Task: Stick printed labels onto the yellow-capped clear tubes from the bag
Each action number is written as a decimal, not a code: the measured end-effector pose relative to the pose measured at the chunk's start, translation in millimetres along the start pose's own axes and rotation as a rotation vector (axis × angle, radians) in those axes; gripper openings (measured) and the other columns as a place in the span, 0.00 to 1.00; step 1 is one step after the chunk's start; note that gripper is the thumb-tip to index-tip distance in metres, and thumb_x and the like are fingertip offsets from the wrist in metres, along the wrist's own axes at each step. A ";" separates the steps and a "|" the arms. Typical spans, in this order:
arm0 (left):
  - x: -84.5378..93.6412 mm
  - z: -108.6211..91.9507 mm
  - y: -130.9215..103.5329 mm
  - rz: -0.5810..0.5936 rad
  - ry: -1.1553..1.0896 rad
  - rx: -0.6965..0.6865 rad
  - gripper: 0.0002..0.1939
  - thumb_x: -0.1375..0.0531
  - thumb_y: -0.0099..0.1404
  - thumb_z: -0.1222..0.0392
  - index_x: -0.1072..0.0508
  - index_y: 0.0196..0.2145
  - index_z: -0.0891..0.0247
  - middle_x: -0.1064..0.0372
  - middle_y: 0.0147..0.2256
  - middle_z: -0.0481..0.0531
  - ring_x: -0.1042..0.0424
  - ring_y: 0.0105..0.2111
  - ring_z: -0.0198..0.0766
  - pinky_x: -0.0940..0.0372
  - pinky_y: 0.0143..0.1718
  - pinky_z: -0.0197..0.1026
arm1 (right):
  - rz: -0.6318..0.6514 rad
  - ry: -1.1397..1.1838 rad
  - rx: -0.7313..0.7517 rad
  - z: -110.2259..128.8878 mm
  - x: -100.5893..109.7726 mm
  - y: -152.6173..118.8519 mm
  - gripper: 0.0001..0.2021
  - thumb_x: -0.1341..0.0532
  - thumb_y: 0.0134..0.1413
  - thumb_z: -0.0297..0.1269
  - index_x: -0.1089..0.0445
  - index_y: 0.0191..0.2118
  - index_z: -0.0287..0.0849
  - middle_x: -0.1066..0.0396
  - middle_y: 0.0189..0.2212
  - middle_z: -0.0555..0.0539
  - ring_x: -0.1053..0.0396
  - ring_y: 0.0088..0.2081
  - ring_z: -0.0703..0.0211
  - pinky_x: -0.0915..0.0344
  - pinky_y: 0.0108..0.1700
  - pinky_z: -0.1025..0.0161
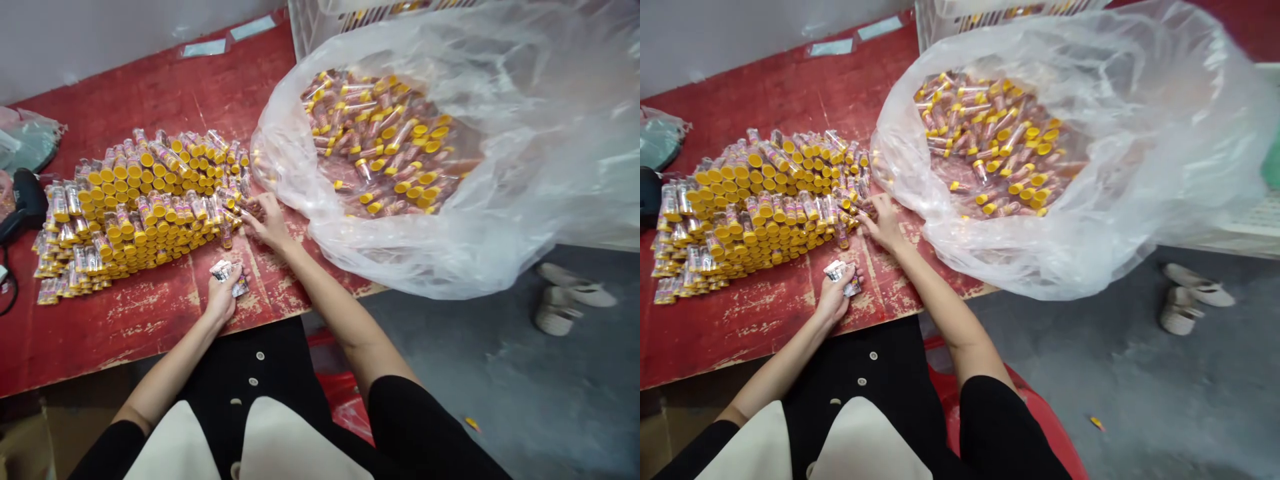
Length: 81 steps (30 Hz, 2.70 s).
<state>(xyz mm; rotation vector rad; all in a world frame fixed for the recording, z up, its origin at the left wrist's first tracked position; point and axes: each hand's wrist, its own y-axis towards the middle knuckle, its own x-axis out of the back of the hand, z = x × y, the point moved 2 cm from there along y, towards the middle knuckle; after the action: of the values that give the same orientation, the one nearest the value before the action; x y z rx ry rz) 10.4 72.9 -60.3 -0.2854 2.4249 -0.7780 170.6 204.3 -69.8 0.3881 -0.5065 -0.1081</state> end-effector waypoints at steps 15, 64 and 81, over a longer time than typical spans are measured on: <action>-4.5 -3.1 21.7 0.018 -0.024 -0.092 0.21 0.24 0.49 0.66 0.25 0.40 0.69 0.20 0.35 0.53 0.21 0.31 0.35 0.26 0.41 0.41 | 0.160 0.139 -0.123 31.9 -22.6 -41.2 0.20 0.39 0.53 0.38 0.35 0.52 0.41 0.26 0.45 0.40 0.28 0.40 0.52 0.28 0.43 0.52; 4.9 -36.4 -25.0 0.135 -0.095 -0.096 0.24 0.24 0.50 0.56 0.24 0.42 0.63 0.27 0.30 0.45 0.32 0.23 0.25 0.44 0.20 0.29 | 0.191 0.195 -0.206 125.8 41.1 -103.1 0.14 0.33 0.55 0.44 0.25 0.46 0.48 0.24 0.42 0.47 0.27 0.35 0.60 0.25 0.36 0.60; -7.9 -43.4 -50.6 0.165 -0.020 -0.157 0.20 0.25 0.53 0.56 0.22 0.43 0.61 0.28 0.29 0.45 0.30 0.25 0.27 0.42 0.22 0.29 | -0.032 0.358 -0.201 147.0 46.2 -129.4 0.13 0.31 0.55 0.42 0.25 0.46 0.51 0.28 0.44 0.45 0.24 0.44 0.54 0.19 0.45 0.55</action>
<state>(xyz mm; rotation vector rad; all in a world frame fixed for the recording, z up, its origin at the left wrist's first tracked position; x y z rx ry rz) -6.9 55.1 2.0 -0.1503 2.4580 -0.5113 137.7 26.7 19.0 0.2110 -0.1337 -0.1163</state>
